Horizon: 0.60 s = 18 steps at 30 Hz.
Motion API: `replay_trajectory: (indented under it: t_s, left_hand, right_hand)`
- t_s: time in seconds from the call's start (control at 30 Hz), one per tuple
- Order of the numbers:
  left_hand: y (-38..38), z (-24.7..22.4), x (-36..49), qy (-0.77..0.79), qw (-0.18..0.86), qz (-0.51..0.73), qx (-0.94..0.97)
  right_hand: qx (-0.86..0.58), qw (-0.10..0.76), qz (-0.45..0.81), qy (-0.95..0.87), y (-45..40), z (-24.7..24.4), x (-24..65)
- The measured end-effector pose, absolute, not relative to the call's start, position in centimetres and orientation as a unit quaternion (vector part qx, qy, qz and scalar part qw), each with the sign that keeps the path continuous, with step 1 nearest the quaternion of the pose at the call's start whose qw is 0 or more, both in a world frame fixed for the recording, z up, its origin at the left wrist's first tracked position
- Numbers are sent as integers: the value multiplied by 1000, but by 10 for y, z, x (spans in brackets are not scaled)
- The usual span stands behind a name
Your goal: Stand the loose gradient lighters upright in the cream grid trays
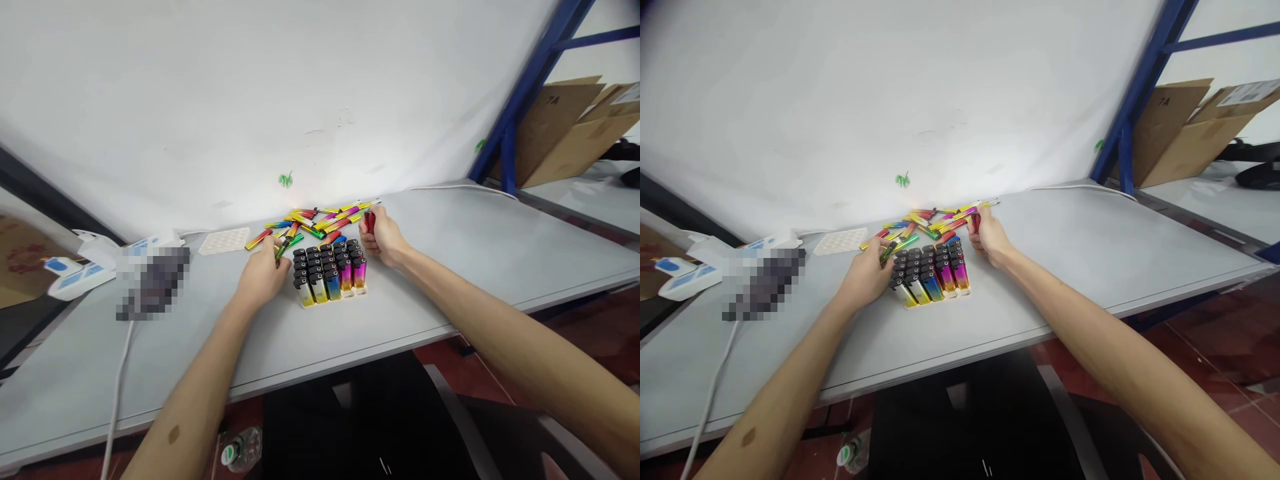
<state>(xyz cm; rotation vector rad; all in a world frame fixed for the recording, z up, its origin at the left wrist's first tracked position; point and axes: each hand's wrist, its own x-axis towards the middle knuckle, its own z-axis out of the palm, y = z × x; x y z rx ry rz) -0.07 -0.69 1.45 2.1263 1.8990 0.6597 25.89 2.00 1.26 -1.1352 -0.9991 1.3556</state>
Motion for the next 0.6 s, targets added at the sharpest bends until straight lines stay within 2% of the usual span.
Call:
replay_trajectory:
  t_s: [0.27, 0.37, 0.6]
  left_hand:
    - [-8, 16, 2, 643, 107, 196, 733]
    - [-8, 15, 2, 634, 103, 177, 746]
    - [-7, 11, 0, 616, 94, 203, 755]
  right_hand:
    - [-460, 511, 492, -534, -4, 16, 279]
    - [-450, 489, 436, -607, -32, 28, 292]
    - [-433, 454, 401, -667, -88, 55, 284]
